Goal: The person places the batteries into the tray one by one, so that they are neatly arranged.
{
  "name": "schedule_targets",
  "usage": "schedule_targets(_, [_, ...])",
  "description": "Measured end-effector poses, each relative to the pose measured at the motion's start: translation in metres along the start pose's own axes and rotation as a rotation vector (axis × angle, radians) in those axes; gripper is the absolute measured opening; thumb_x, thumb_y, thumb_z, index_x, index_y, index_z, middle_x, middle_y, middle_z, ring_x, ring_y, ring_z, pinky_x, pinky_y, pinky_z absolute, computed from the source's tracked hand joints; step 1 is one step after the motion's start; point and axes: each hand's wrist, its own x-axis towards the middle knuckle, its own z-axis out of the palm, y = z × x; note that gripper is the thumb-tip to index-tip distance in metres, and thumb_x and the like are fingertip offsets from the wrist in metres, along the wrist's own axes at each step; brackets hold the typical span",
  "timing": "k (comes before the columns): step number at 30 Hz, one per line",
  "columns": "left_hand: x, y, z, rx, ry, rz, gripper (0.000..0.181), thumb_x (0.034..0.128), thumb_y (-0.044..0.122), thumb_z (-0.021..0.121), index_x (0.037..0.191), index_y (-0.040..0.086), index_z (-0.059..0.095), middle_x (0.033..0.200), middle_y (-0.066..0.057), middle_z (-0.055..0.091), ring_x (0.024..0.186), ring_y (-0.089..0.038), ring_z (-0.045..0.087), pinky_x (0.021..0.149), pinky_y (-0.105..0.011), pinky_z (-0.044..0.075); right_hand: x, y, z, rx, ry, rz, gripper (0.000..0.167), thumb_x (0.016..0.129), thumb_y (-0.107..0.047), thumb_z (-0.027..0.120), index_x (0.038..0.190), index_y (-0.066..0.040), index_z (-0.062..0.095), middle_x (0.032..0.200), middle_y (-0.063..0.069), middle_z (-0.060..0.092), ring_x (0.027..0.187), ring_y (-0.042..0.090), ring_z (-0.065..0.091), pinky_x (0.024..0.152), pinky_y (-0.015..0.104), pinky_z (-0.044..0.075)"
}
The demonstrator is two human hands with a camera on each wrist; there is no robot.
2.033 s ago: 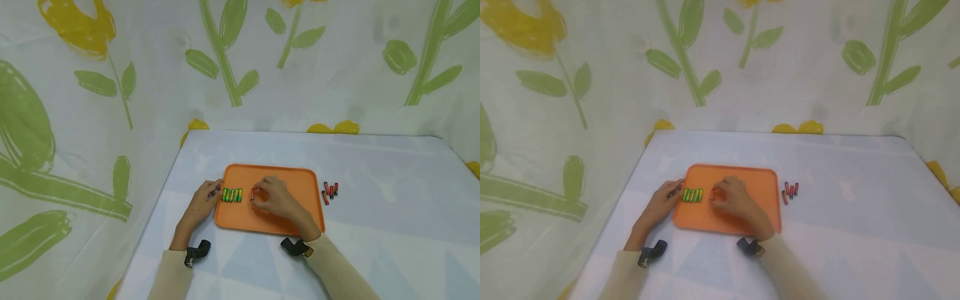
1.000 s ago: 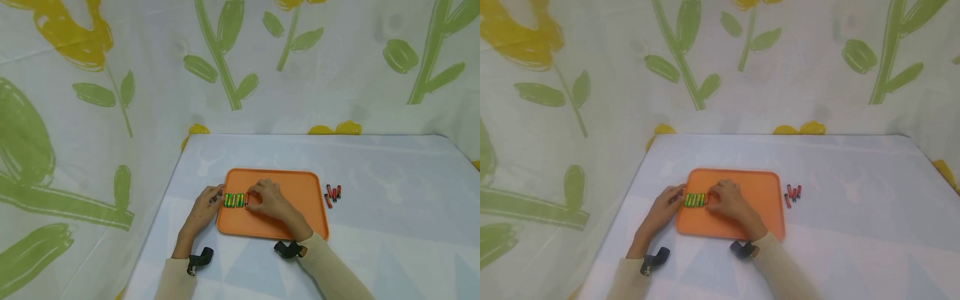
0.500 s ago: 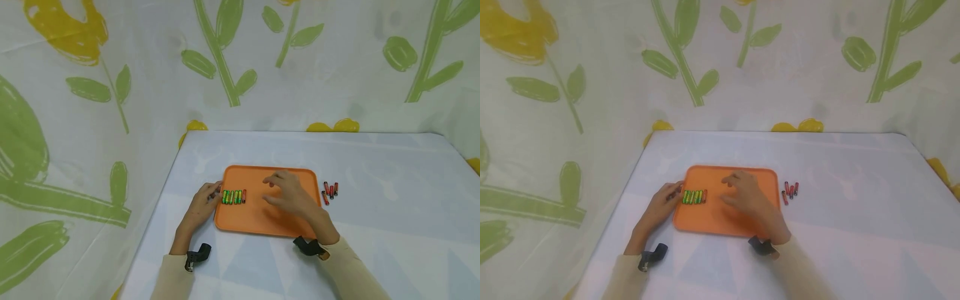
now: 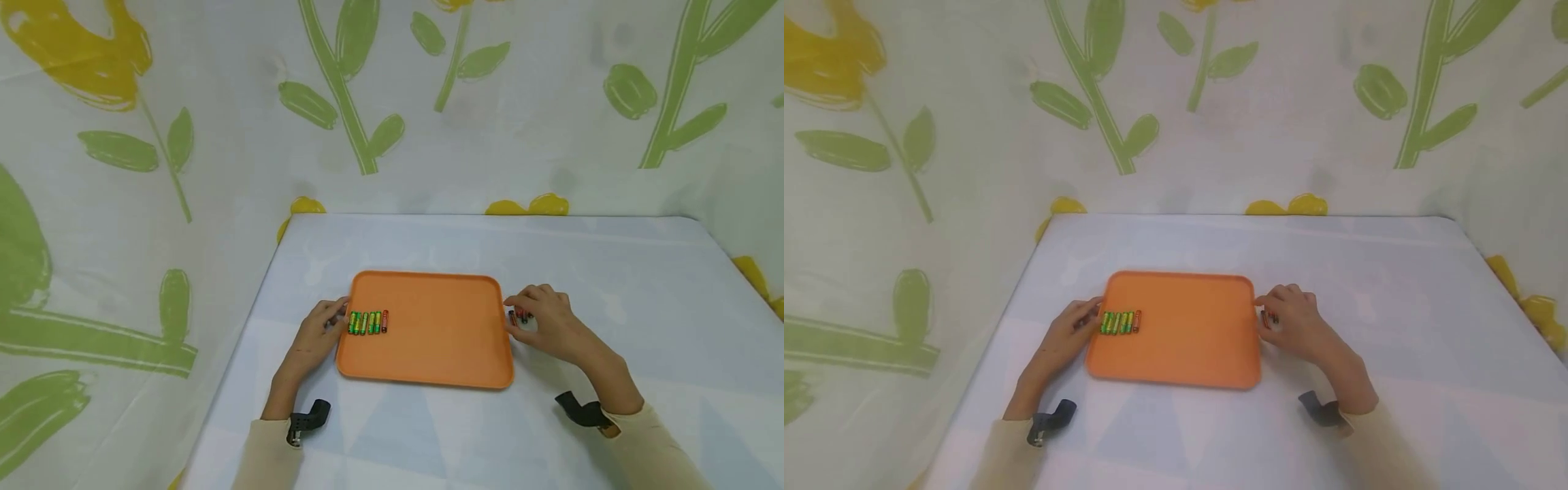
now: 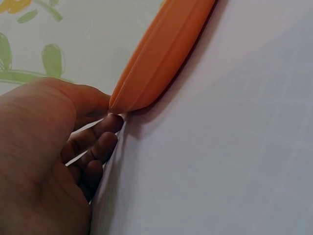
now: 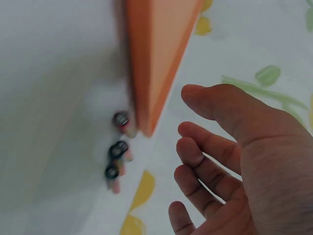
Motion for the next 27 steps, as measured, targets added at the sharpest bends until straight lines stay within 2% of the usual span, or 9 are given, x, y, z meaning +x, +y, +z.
schedule_targets(5, [-0.001,-0.005,0.0,0.001,0.002,0.008,0.046,0.1028,0.021,0.059,0.148,0.012,0.051,0.12,-0.005,0.057,0.1,-0.019,0.052,0.085,-0.04,0.042,-0.005,0.016,-0.003,0.006,-0.119,0.066,0.044,0.082,-0.016,0.082,0.122,-0.003,0.068,0.108,0.01,0.06,0.108,0.033,0.047,0.083,0.05,0.029])
schedule_targets(9, [-0.001,-0.005,0.0,-0.004,0.002,0.014,0.047,0.1027,0.02,0.059,0.148,0.012,0.051,0.119,-0.005,0.057,0.099,-0.018,0.052,0.084,-0.039,0.042,-0.002,0.024,-0.004,-0.011,-0.17,0.061,0.047,0.08,-0.018,0.083,0.123,-0.003,0.068,0.108,0.009,0.06,0.106,0.033,0.047,0.082,0.05,0.03])
schedule_targets(12, [0.002,-0.002,0.0,-0.004,0.0,0.022,0.047,0.1029,0.021,0.059,0.149,0.012,0.05,0.12,-0.004,0.057,0.099,-0.018,0.052,0.084,-0.039,0.043,0.003,0.029,-0.007,-0.044,-0.181,0.037,0.042,0.08,-0.019,0.083,0.117,-0.005,0.07,0.104,0.006,0.059,0.102,0.031,0.048,0.079,0.048,0.031])
schedule_targets(19, [0.01,0.004,-0.004,-0.013,0.015,0.042,0.047,0.1032,0.022,0.058,0.148,0.011,0.051,0.122,-0.006,0.057,0.1,-0.018,0.052,0.084,-0.039,0.043,0.013,0.032,-0.013,-0.061,-0.146,0.034,0.032,0.08,-0.021,0.084,0.108,-0.009,0.072,0.099,0.002,0.057,0.101,0.031,0.047,0.08,0.051,0.03])
schedule_targets(23, [0.007,0.001,-0.001,-0.001,0.022,0.029,0.046,0.1027,0.02,0.059,0.147,0.01,0.052,0.12,-0.005,0.058,0.098,-0.017,0.052,0.084,-0.038,0.044,0.008,0.027,-0.007,-0.023,-0.109,0.059,0.033,0.08,-0.025,0.085,0.107,-0.01,0.072,0.102,0.004,0.058,0.104,0.03,0.048,0.084,0.054,0.03])
schedule_targets(27, [0.002,-0.002,0.0,-0.012,0.016,0.016,0.046,0.1026,0.019,0.059,0.147,0.01,0.051,0.119,-0.005,0.058,0.097,-0.017,0.052,0.082,-0.037,0.043,0.0,0.018,0.0,0.017,-0.036,0.054,0.037,0.078,-0.024,0.087,0.108,-0.009,0.072,0.103,0.005,0.06,0.104,0.028,0.047,0.086,0.053,0.029])
